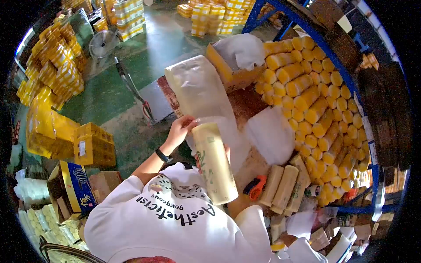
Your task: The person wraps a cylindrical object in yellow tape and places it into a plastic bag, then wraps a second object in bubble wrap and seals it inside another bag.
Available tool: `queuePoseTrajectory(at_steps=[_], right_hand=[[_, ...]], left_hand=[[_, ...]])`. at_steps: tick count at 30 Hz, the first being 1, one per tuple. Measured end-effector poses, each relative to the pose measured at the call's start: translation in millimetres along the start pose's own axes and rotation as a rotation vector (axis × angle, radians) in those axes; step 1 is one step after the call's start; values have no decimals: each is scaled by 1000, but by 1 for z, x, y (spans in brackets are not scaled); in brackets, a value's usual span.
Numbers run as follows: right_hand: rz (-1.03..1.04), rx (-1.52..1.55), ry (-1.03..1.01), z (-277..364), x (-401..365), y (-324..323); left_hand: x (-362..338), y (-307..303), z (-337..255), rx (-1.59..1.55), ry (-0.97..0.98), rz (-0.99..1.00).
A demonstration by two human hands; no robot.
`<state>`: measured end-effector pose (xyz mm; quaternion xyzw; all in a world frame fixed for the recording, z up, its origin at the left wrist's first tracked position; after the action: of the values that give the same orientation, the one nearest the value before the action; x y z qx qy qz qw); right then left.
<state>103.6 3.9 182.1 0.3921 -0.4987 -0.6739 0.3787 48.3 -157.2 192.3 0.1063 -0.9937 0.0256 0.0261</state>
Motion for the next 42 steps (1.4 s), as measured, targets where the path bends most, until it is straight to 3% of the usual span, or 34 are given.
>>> queuePoseTrajectory(at_steps=[4, 8, 9, 10, 14, 17, 19, 22, 23, 26, 27, 30, 33, 38, 40, 42], right_hand=[[-262, -245, -273, 17, -4, -16], [-558, -228, -485, 19, -3, -76], [-747, -467, -568, 24, 0, -74], [-769, -586, -771, 30, 1, -61], [-676, -756, -473, 36, 2, -26], [-877, -1237, -621, 67, 13, -42], [-925, -1414, -658, 78, 23, -36], [-698, -1888, -1047, 82, 45, 10], [-804, -1668, -861, 85, 46, -1], [-634, -2029, -1112, 85, 58, 15], [-524, -1685, -1249, 85, 60, 14], [-539, -1085, -977, 95, 79, -19], [-579, -1466, -1030, 83, 65, 33], [-701, -1403, -1175, 81, 42, 55], [-719, -1476, -1281, 74, 35, 71], [-724, -1586, -1562, 72, 22, 69]], left_hand=[[-7, 16, -22, 12, 169, -64], [-6, 39, 14, -243, -2, 13], [-3, 40, 20, -286, -43, 16], [0, 35, 28, -407, -116, 16], [-14, 34, 33, -870, -285, 135], [-25, 30, 11, -1011, -422, 171], [-24, 24, 7, -982, -362, 193], [-11, 11, 3, -886, -204, 108], [-9, 6, 3, -846, -147, 59], [-16, -4, -8, -874, -176, -4], [-17, -6, -9, -886, -193, -13], [-18, -7, -7, -910, -215, -29], [-15, -11, 2, -856, -173, -42], [-25, -20, -23, -750, -177, -229], [-23, -21, -1, -782, -69, -236], [-20, -24, 23, -727, 56, -237]])
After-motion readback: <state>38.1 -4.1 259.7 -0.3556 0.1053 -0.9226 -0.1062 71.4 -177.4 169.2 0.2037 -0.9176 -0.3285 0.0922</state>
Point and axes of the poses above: each hand's wrist, its own x-axis towards the middle knuckle, its own y-axis out of the palm, z = x × y, the point moved 7 cm from there along x, towards the middle knuckle, and after that the axes turned 3 degrees about x, right-handed, at the moved point
